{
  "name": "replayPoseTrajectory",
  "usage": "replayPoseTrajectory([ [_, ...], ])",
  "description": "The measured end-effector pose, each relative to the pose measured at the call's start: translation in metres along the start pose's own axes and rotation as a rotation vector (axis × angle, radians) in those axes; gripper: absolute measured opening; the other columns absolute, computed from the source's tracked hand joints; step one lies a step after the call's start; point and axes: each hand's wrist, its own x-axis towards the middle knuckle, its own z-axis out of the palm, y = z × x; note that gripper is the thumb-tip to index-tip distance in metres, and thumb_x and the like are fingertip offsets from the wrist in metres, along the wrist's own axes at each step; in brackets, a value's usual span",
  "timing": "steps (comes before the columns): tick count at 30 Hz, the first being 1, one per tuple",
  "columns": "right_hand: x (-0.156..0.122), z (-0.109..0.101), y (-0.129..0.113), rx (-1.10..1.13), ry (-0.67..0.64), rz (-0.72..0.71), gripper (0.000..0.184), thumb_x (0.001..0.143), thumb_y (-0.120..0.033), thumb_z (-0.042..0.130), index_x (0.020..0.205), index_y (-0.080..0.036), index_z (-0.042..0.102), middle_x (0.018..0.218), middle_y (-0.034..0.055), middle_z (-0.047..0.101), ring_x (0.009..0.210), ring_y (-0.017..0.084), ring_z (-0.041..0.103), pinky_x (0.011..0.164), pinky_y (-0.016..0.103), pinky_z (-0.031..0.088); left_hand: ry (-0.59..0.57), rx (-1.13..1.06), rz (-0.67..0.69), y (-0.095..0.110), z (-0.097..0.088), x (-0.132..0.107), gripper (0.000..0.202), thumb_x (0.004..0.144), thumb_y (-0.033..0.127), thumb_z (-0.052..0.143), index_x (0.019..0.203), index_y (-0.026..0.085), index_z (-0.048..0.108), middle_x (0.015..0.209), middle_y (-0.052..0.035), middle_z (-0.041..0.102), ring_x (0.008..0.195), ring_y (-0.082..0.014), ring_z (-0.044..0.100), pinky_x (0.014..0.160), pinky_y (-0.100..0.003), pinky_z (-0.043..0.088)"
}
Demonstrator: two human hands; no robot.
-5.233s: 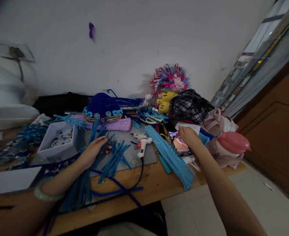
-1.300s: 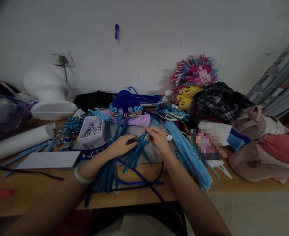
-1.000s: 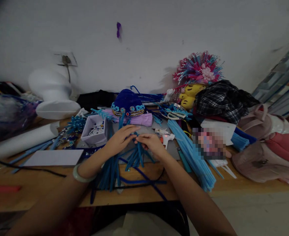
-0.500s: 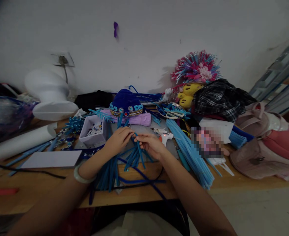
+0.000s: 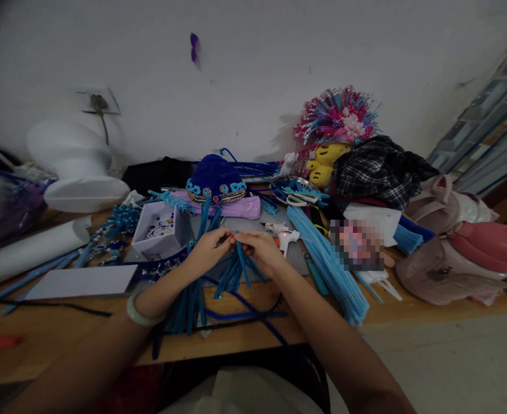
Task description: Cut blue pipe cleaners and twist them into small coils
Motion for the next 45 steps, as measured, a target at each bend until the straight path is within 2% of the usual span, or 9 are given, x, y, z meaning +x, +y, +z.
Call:
replayPoseTrajectory([
  [5, 0.0, -0.001, 0.001, -0.012, -0.018, -0.014, 0.01, 0.057, -0.025, 0.067, 0.063, -0.017, 0.067, 0.062, -0.0009, 0.06, 0.05, 0.005, 0.039, 0.048, 0.021, 0.027, -0.019, -0.041, -0.035, 0.001, 0.0, 0.0, 0.015, 0.075, 0.026, 0.041, 0.068, 0.018, 0.052, 0.057, 0.0015, 0.054, 0.056, -0.0129, 0.052, 0.055, -0.023, 0.037],
  [14, -0.002, 0.004, -0.002, -0.016, 0.026, 0.02, 0.01, 0.054, -0.025, 0.067, 0.058, -0.016, 0.066, 0.055, -0.0018, 0.056, 0.048, 0.005, 0.037, 0.048, 0.022, 0.025, -0.004, 0.043, -0.037, 0.005, 0.001, 0.0, 0.013, 0.074, 0.022, 0.041, 0.067, 0.017, 0.051, 0.059, 0.0011, 0.053, 0.055, -0.0119, 0.049, 0.054, -0.022, 0.035],
  [23, 0.001, 0.001, 0.002, -0.041, 0.102, -0.052, 0.012, 0.055, -0.028, 0.066, 0.058, -0.016, 0.067, 0.051, -0.0015, 0.055, 0.049, 0.006, 0.038, 0.047, 0.022, 0.025, -0.044, 0.014, -0.06, 0.006, 0.0, -0.001, 0.015, 0.074, 0.024, 0.04, 0.064, 0.017, 0.049, 0.054, 0.0025, 0.052, 0.054, -0.0113, 0.051, 0.054, -0.022, 0.036],
  [30, 0.001, 0.003, 0.001, -0.038, 0.137, -0.074, 0.013, 0.054, -0.027, 0.067, 0.058, -0.015, 0.066, 0.053, -0.0013, 0.056, 0.047, 0.005, 0.036, 0.046, 0.021, 0.025, -0.059, -0.148, -0.135, 0.005, 0.006, -0.003, 0.014, 0.073, 0.025, 0.042, 0.064, 0.017, 0.048, 0.055, 0.0036, 0.051, 0.052, -0.0101, 0.051, 0.054, -0.022, 0.038],
  [37, 0.002, 0.003, 0.002, -0.01, 0.117, -0.137, 0.011, 0.056, -0.027, 0.066, 0.06, -0.017, 0.067, 0.055, 0.0001, 0.057, 0.06, 0.011, 0.048, 0.057, 0.025, 0.035, -0.046, -0.389, -0.224, 0.004, 0.011, -0.001, 0.014, 0.071, 0.029, 0.045, 0.065, 0.016, 0.047, 0.059, 0.0035, 0.051, 0.05, -0.0084, 0.05, 0.053, -0.022, 0.039],
  [41, 0.0, 0.005, 0.0, -0.027, 0.129, -0.151, 0.011, 0.058, -0.029, 0.064, 0.06, -0.018, 0.067, 0.057, 0.0012, 0.059, 0.058, 0.012, 0.048, 0.058, 0.026, 0.036, -0.052, -0.434, -0.243, 0.002, 0.012, -0.001, 0.014, 0.07, 0.028, 0.045, 0.065, 0.015, 0.047, 0.059, 0.0035, 0.051, 0.049, -0.0082, 0.049, 0.052, -0.022, 0.038],
  [45, -0.001, 0.006, -0.001, -0.008, 0.146, -0.146, 0.011, 0.055, -0.027, 0.065, 0.061, -0.018, 0.068, 0.054, -0.0004, 0.057, 0.052, 0.009, 0.042, 0.051, 0.024, 0.032, -0.07, -0.433, -0.246, -0.001, 0.014, -0.001, 0.014, 0.069, 0.029, 0.047, 0.065, 0.016, 0.047, 0.058, 0.004, 0.051, 0.048, -0.0084, 0.049, 0.052, -0.022, 0.038],
])
